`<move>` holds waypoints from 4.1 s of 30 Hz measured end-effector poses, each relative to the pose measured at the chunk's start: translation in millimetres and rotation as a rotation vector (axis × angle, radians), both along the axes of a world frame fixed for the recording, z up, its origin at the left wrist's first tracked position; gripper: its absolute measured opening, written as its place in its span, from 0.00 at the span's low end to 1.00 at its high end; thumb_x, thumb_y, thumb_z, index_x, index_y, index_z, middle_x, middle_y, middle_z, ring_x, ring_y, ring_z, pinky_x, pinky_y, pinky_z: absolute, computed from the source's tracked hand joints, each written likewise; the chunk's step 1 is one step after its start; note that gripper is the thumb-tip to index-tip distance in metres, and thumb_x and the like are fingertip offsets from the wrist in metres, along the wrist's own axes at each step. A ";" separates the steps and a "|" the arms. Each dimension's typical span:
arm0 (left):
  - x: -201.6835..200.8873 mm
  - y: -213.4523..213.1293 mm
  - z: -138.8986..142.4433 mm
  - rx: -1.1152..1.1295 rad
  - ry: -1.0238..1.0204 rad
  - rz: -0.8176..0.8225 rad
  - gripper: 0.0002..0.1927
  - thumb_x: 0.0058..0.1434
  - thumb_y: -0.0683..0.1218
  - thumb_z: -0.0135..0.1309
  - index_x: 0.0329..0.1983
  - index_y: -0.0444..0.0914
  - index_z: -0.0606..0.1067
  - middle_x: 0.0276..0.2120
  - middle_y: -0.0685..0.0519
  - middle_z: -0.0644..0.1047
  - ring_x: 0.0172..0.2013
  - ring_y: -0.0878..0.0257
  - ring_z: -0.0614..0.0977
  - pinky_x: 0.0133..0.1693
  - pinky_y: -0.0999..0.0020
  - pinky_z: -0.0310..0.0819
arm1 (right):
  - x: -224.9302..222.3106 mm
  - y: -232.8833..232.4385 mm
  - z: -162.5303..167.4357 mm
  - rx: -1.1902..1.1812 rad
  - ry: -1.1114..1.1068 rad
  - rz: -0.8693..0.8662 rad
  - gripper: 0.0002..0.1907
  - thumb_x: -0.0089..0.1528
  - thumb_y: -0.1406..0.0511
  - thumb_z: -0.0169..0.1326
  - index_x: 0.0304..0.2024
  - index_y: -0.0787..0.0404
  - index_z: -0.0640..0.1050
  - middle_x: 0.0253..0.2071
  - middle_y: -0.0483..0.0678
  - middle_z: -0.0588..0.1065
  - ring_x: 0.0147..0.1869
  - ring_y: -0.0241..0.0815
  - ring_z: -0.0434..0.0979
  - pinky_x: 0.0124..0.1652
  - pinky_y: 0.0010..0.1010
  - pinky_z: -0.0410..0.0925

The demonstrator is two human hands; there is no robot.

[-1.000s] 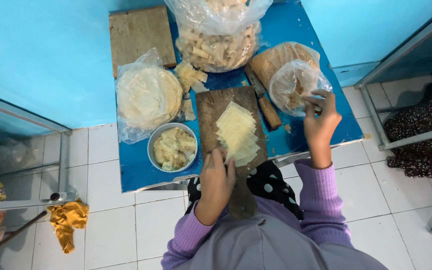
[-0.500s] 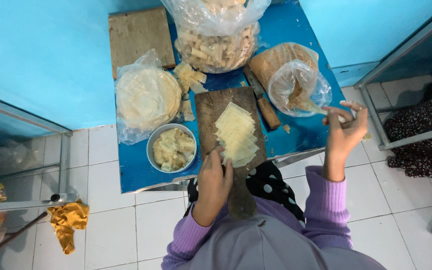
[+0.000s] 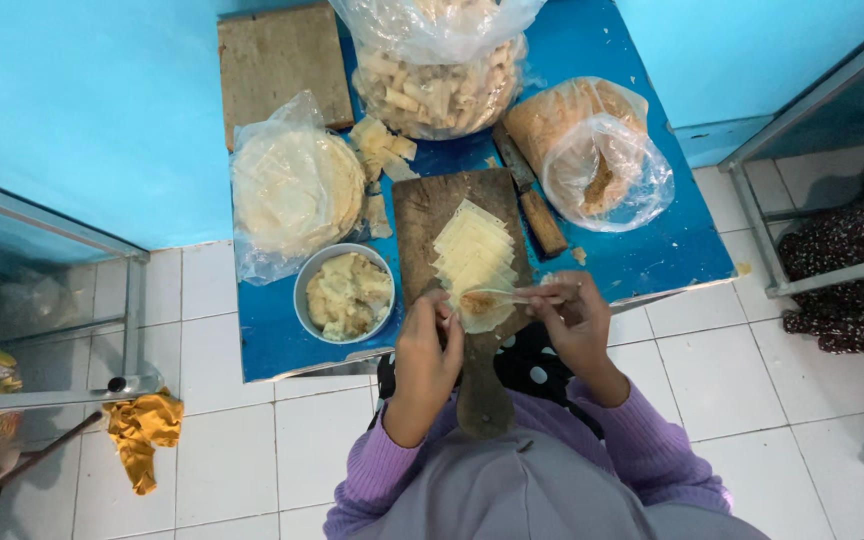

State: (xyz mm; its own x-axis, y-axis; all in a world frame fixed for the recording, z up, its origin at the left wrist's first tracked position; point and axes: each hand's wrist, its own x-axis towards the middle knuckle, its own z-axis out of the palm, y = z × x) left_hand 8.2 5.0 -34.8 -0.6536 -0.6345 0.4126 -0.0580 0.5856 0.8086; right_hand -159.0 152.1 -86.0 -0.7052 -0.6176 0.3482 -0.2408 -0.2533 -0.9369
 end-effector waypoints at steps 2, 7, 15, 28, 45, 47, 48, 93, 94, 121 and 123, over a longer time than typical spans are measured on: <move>-0.6 -0.3 1.1 -0.007 0.028 -0.002 0.13 0.62 0.35 0.56 0.50 0.30 0.71 0.34 0.43 0.75 0.33 0.50 0.79 0.36 0.59 0.74 | 0.5 2.4 -2.8 -0.040 0.131 0.010 0.15 0.66 0.81 0.52 0.50 0.65 0.66 0.46 0.59 0.78 0.51 0.45 0.83 0.48 0.31 0.77; -0.7 -0.4 5.7 0.017 0.019 -0.012 0.12 0.64 0.35 0.55 0.49 0.30 0.71 0.34 0.43 0.76 0.32 0.52 0.80 0.35 0.61 0.74 | -3.5 10.1 -3.4 -0.040 0.411 0.006 0.17 0.65 0.82 0.53 0.51 0.66 0.66 0.45 0.58 0.80 0.50 0.46 0.84 0.46 0.31 0.77; -3.3 0.6 3.7 0.201 -0.001 -0.016 0.08 0.66 0.36 0.53 0.47 0.30 0.70 0.35 0.44 0.78 0.31 0.53 0.83 0.33 0.63 0.77 | -6.8 0.4 -4.0 -0.055 0.082 -0.057 0.18 0.66 0.81 0.51 0.52 0.64 0.62 0.45 0.56 0.79 0.50 0.46 0.84 0.42 0.31 0.78; -4.5 6.9 8.6 -0.047 0.057 -0.087 0.08 0.61 0.32 0.54 0.42 0.31 0.73 0.38 0.41 0.75 0.40 0.43 0.79 0.42 0.55 0.73 | -82.6 23.5 50.4 0.010 0.282 -0.604 0.15 0.73 0.78 0.54 0.57 0.65 0.64 0.48 0.58 0.81 0.42 0.39 0.80 0.40 0.23 0.71; -6.1 7.1 7.2 -0.110 0.060 -0.114 0.09 0.60 0.32 0.57 0.43 0.30 0.76 0.43 0.43 0.75 0.44 0.44 0.79 0.45 0.56 0.74 | 34.2 -14.2 53.5 0.442 0.685 -0.299 0.25 0.54 0.72 0.67 0.54 0.63 0.76 0.38 0.48 0.79 0.43 0.50 0.78 0.41 0.39 0.71; -6.9 7.7 7.4 -0.118 0.066 -0.104 0.08 0.59 0.32 0.58 0.42 0.30 0.76 0.43 0.42 0.75 0.44 0.44 0.79 0.45 0.56 0.74 | 32.3 -14.8 49.5 0.431 0.642 -0.294 0.25 0.56 0.72 0.65 0.56 0.62 0.75 0.37 0.48 0.78 0.42 0.49 0.79 0.40 0.37 0.71; -6.5 7.7 7.7 -0.123 0.067 -0.099 0.08 0.59 0.32 0.58 0.42 0.30 0.76 0.43 0.42 0.75 0.44 0.44 0.79 0.45 0.56 0.74 | 31.2 -15.3 47.6 0.443 0.621 -0.284 0.26 0.56 0.73 0.65 0.57 0.63 0.74 0.37 0.49 0.78 0.42 0.49 0.79 0.39 0.37 0.71; -2.5 -6.5 9.1 -0.163 0.096 -0.217 0.11 0.58 0.32 0.58 0.45 0.30 0.75 0.41 0.43 0.75 0.43 0.45 0.77 0.44 0.56 0.72 | 15.3 -21.8 54.4 0.294 0.619 0.114 0.18 0.57 0.71 0.65 0.49 0.64 0.76 0.41 0.52 0.80 0.43 0.47 0.84 0.41 0.31 0.75; -2.1 -6.5 8.2 -0.148 0.066 -0.209 0.12 0.58 0.32 0.57 0.46 0.30 0.76 0.40 0.43 0.75 0.42 0.45 0.77 0.44 0.55 0.72 | 14.7 -23.0 53.0 0.313 0.603 0.101 0.17 0.58 0.72 0.65 0.49 0.64 0.76 0.40 0.51 0.80 0.43 0.45 0.84 0.41 0.30 0.75; -13.9 -19.1 15.0 -0.147 -0.048 -0.165 0.05 0.59 0.34 0.56 0.39 0.32 0.77 0.37 0.43 0.74 0.41 0.44 0.76 0.42 0.52 0.70 | 5.8 -41.6 61.4 0.356 0.687 0.090 0.26 0.57 0.76 0.61 0.58 0.61 0.74 0.36 0.50 0.78 0.42 0.50 0.79 0.40 0.36 0.71; -18.8 -18.9 15.0 -0.153 -0.040 -0.114 0.03 0.58 0.35 0.57 0.36 0.32 0.76 0.36 0.41 0.73 0.40 0.43 0.75 0.41 0.52 0.70 | 6.8 -43.1 61.9 0.313 0.773 0.056 0.25 0.57 0.76 0.61 0.57 0.62 0.75 0.37 0.50 0.78 0.42 0.51 0.76 0.42 0.39 0.69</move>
State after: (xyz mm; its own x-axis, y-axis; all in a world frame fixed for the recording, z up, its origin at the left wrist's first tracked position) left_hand -10.6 -13.9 -19.8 -0.7351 -0.4877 0.4708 -0.0146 0.7058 0.7083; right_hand -152.2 109.0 -24.1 -0.3030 -0.7936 0.5276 -0.8397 -0.0395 -0.5416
